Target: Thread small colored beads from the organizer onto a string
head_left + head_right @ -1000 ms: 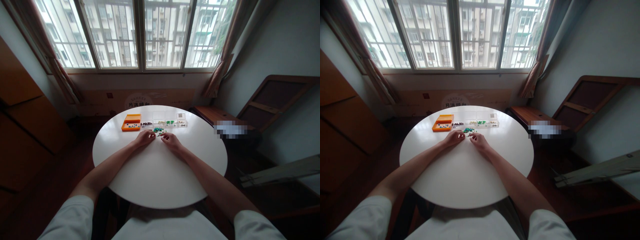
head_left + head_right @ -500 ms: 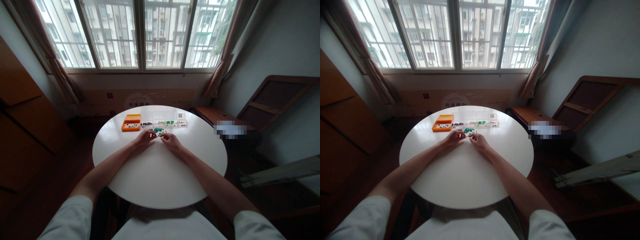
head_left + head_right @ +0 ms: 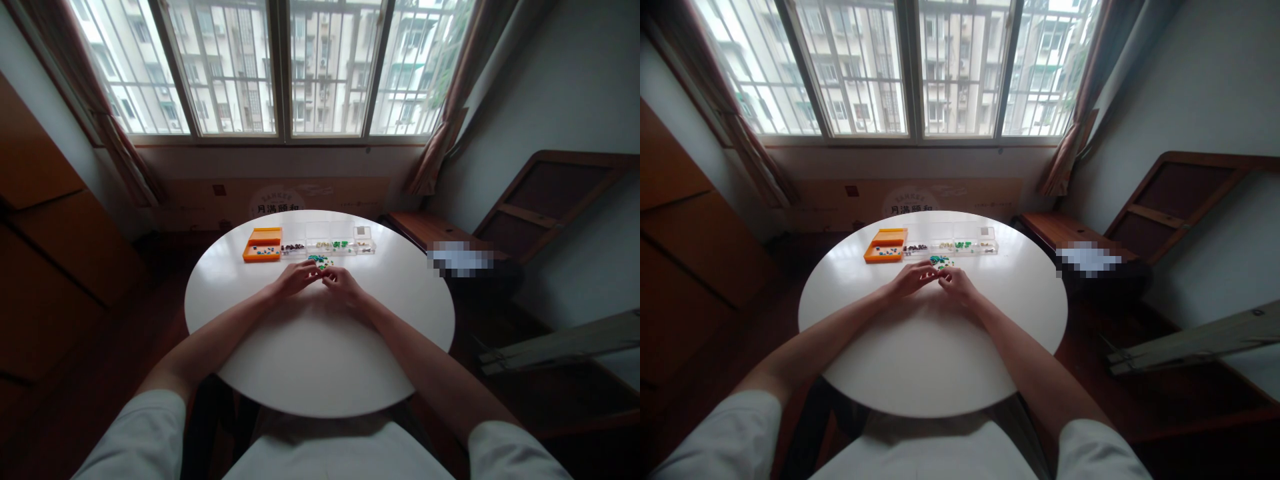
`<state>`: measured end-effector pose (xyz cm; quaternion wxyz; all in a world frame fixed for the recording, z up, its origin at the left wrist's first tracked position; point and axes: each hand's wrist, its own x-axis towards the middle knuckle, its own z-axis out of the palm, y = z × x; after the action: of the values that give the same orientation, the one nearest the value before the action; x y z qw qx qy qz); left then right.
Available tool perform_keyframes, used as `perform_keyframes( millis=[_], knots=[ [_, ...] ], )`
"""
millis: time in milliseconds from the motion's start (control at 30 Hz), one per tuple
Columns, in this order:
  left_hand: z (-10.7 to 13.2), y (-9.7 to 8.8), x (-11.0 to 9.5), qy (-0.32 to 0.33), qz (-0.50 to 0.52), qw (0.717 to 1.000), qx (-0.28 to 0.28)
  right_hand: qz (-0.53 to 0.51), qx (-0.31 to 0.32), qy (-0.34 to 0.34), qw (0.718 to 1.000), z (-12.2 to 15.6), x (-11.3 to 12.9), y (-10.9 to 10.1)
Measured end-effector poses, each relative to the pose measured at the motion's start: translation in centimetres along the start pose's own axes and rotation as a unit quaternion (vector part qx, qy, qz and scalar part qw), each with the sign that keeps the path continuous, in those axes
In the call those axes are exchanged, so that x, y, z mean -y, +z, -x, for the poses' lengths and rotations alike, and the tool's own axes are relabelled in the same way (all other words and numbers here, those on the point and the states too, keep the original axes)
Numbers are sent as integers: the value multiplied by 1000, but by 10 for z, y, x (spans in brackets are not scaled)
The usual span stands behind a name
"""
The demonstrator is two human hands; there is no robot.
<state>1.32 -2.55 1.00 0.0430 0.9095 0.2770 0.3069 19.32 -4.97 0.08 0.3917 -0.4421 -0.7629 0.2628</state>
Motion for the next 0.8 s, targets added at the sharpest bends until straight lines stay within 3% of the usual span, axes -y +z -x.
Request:
perform_keyframes(
  millis=[800],
  knots=[
    [1,0,8,19,-12,999,-31,-5,-10,-14,1000,-2,-5,1]
  ],
)
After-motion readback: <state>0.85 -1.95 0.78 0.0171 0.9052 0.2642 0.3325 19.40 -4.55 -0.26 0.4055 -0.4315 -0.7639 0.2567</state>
